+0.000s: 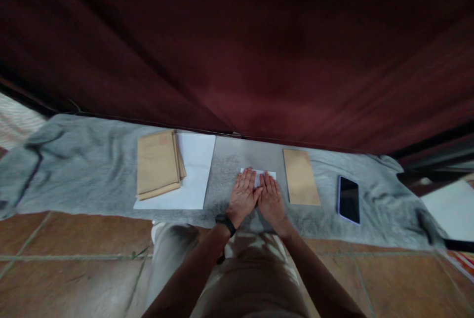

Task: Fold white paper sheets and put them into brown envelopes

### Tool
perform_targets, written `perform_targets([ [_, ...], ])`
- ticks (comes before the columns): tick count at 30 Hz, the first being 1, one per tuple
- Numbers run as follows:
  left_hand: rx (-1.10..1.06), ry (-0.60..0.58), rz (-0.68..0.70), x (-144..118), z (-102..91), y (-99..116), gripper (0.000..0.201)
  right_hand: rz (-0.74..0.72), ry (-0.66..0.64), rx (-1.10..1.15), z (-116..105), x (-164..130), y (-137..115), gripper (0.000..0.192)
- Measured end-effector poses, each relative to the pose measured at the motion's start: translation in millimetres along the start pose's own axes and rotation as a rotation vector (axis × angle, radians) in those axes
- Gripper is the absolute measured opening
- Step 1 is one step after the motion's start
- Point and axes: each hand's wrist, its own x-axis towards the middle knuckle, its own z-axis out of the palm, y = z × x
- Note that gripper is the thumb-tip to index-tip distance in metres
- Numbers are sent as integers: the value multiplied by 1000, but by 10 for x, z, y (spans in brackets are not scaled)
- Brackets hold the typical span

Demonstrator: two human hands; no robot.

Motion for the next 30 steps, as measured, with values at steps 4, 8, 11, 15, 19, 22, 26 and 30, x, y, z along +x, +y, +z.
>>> perform_targets([
  [4, 1, -21, 44, 2, -5, -42, 58, 44, -9, 1, -14, -27, 54, 56],
  [8, 3, -61, 24, 4, -49, 1, 60, 51, -10, 21, -33, -101, 157, 56],
  [11, -5, -104, 5, 25, -92, 53, 62, 53, -11, 37, -65, -138, 234, 56],
  [15, -25, -159, -17, 52, -137, 99, 63, 33, -28, 73, -98, -87, 252, 55],
  [19, -49, -172, -25, 67, -149, 128, 61, -33, -88, 80, -93, -16, 192, 54],
  [22, -55, -180, -17, 81, -130, 134, 61, -1, -89, 62, -69, -13, 161, 55],
  [26, -50, -196, -9, 94, -99, 123, 63, 71, -57, 53, -31, -46, 158, 58],
  [30, -45, -190, -12, 89, -113, 118, 63, 131, -37, 32, -8, -88, 165, 63],
])
